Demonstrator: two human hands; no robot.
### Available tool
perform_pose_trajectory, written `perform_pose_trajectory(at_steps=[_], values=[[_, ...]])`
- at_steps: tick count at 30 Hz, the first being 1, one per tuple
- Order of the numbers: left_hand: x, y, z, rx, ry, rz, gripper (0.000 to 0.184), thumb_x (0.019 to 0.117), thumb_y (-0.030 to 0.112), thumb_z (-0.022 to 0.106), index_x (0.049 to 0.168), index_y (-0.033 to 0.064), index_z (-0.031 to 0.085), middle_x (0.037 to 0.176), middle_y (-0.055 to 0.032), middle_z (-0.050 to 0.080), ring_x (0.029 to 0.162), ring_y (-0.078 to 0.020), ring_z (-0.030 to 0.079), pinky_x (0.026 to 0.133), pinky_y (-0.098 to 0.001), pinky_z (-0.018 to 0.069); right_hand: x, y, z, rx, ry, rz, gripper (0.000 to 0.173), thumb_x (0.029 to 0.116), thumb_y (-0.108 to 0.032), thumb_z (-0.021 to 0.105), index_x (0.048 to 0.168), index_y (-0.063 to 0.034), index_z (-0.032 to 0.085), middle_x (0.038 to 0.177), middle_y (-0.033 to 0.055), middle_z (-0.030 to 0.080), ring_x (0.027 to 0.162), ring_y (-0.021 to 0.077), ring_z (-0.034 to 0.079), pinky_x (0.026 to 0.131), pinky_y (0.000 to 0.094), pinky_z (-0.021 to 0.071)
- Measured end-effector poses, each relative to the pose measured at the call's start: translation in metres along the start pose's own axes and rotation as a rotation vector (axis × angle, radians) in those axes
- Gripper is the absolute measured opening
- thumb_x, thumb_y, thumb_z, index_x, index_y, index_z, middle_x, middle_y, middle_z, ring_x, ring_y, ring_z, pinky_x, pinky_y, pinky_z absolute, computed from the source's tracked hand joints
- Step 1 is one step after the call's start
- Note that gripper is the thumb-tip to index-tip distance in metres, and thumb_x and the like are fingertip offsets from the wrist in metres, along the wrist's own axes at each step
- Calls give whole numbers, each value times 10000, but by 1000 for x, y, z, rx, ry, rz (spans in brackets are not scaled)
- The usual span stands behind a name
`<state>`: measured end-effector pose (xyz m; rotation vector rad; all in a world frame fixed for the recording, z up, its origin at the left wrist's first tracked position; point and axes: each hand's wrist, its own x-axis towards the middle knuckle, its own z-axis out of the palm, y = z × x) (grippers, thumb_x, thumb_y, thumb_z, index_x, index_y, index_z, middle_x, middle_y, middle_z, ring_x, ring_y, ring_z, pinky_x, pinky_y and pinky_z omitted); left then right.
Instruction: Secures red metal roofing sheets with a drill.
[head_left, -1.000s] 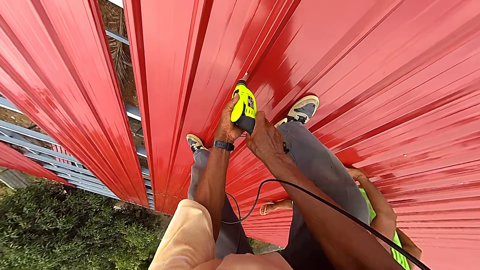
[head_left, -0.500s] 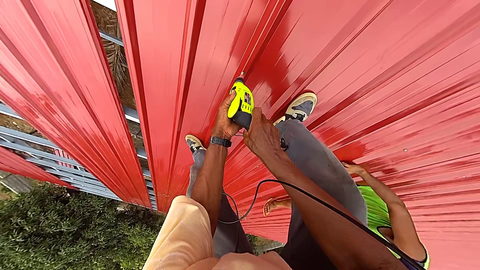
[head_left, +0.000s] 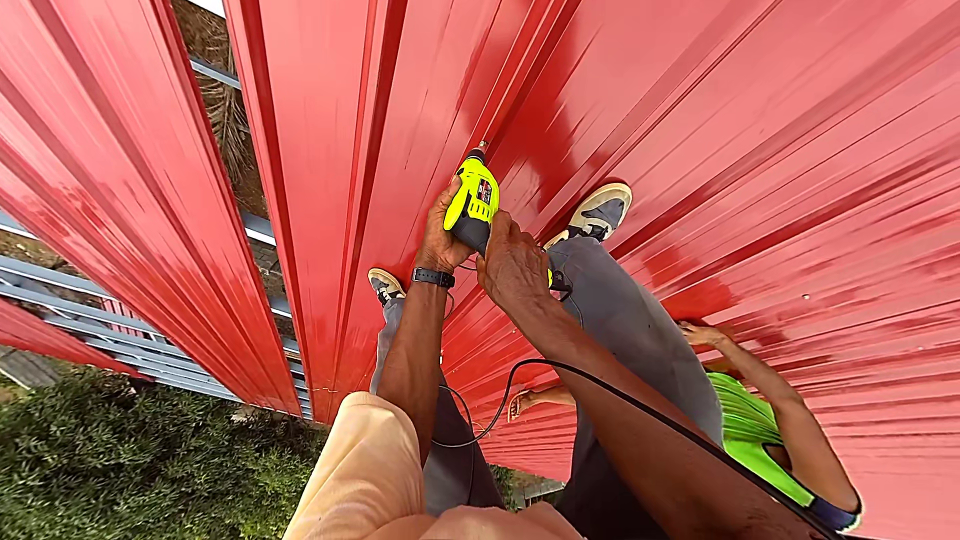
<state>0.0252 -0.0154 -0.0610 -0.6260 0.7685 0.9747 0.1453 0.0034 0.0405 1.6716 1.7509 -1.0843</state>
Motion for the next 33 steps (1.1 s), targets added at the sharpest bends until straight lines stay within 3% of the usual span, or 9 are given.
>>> perform_pose_trajectory(at_steps=[5, 10, 18, 28, 33], values=[[5, 6, -5, -19, -43, 9, 506, 1032, 495, 465, 1319, 92, 574, 1187, -156, 663, 1057, -258, 677, 885, -456, 586, 3, -7, -1, 16, -5, 1, 653, 865, -227, 769, 1401, -20, 457, 1161, 201, 632, 958, 381, 666, 691, 497, 565], [8, 10, -7, -16, -43, 8, 510, 1027, 493, 476, 1326, 92, 575, 1192, -153, 664, 1063, -251, 677, 885, -448, 586, 5, -10, 0, 1, 8, -7, 675, 846, -220, 790, 1394, -21, 449, 1114, 188, 634, 937, 366, 672, 678, 477, 571], [8, 11, -11, -5, -60, 21, 519, 1031, 498, 472, 1325, 83, 574, 1201, -162, 661, 1075, -261, 676, 903, -455, 582, 4, -10, 0, 16, 6, -11, 708, 836, -232, 809, 1404, -12, 448, 1158, 201, 637, 960, 381, 667, 691, 489, 565], [8, 16, -4, 1, -61, -11, 504, 1039, 485, 459, 1316, 81, 577, 1190, -158, 664, 1066, -257, 677, 901, -450, 581, 5, -13, -5, 40, 1, 8, 675, 867, -273, 793, 1389, -12, 454, 1138, 203, 638, 963, 381, 672, 708, 498, 569], [7, 13, -7, 2, -43, 8, 501, 1042, 484, 444, 1311, 84, 578, 1186, -154, 665, 1065, -251, 677, 899, -440, 583, 4, -10, -2, 57, 18, -28, 690, 836, -218, 818, 1393, -9, 468, 1146, 207, 629, 962, 390, 658, 684, 502, 563]])
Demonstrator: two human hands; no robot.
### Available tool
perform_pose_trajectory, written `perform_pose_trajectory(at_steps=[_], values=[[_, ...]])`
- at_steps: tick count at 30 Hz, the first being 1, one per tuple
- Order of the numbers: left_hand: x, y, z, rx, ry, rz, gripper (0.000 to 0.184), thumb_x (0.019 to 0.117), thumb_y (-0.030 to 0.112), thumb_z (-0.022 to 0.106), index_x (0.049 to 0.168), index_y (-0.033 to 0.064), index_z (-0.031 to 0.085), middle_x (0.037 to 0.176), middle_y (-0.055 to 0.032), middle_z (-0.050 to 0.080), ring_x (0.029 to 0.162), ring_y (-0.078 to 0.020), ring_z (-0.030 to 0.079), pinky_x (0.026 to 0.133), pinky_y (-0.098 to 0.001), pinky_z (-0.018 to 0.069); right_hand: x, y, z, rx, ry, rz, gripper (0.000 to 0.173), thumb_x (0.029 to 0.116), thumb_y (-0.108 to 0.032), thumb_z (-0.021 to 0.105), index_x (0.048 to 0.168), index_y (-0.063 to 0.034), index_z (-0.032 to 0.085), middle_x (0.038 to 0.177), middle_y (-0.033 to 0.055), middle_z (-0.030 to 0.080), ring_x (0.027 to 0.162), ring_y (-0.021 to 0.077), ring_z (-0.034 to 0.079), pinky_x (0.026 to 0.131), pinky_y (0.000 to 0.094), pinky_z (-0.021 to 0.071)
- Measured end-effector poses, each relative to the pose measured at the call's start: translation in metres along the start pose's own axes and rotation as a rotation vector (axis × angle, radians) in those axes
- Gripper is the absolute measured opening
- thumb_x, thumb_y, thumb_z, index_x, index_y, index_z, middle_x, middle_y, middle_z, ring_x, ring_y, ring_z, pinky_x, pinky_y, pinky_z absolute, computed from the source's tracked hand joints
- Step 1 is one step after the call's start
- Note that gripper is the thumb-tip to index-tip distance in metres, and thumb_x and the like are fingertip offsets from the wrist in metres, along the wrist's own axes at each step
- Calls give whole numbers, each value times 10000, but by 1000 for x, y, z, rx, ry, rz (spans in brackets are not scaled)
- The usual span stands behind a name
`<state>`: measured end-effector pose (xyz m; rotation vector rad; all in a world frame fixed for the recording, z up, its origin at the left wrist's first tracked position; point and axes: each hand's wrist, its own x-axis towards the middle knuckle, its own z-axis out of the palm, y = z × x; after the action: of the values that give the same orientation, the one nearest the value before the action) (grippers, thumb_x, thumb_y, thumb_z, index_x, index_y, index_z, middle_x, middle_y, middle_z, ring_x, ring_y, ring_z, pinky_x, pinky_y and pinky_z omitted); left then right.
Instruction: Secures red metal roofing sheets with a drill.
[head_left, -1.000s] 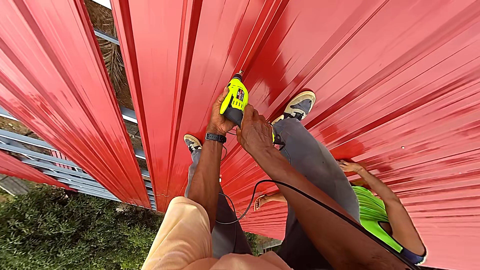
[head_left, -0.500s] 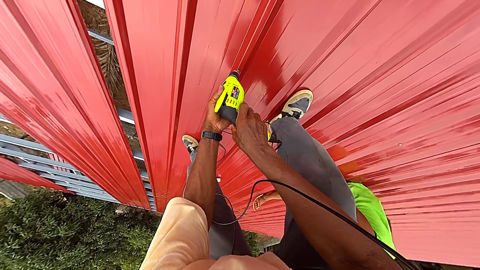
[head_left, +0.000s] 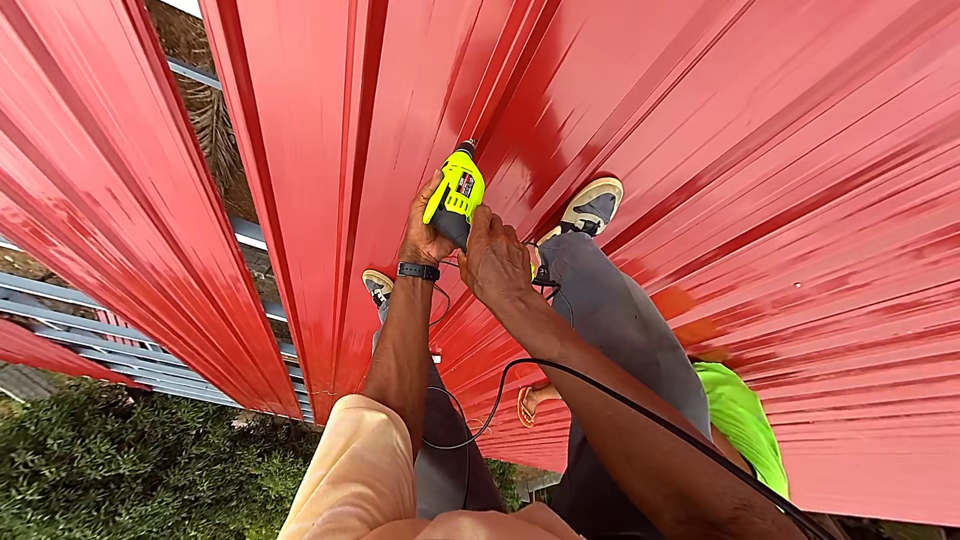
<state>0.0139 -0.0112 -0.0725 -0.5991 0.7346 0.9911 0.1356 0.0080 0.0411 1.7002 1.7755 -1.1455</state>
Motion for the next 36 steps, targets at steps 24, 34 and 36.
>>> perform_pose_trajectory(at_steps=[24, 34, 36], values=[[8, 32, 11, 45, -3, -128, 527, 1017, 500, 460, 1294, 69, 583, 1169, -171, 663, 1051, -266, 675, 881, -454, 582, 17, -32, -12, -42, 25, 116, 532, 904, -241, 749, 1322, -37, 491, 1053, 196, 640, 925, 366, 687, 676, 465, 573], [10, 34, 11, -33, -15, -132, 537, 1008, 525, 468, 1256, 67, 597, 1129, -167, 671, 1016, -260, 682, 856, -443, 588, 10, -38, -18, -54, 59, 74, 467, 940, -212, 720, 1308, -64, 472, 1020, 211, 586, 872, 400, 656, 604, 482, 543], [10, 34, 12, -36, 16, -123, 506, 1009, 508, 482, 1237, 74, 605, 1105, -160, 672, 994, -254, 683, 837, -439, 590, 10, -40, -19, -59, 60, 76, 470, 931, -191, 727, 1307, -62, 476, 1023, 218, 592, 868, 410, 659, 604, 491, 544]])
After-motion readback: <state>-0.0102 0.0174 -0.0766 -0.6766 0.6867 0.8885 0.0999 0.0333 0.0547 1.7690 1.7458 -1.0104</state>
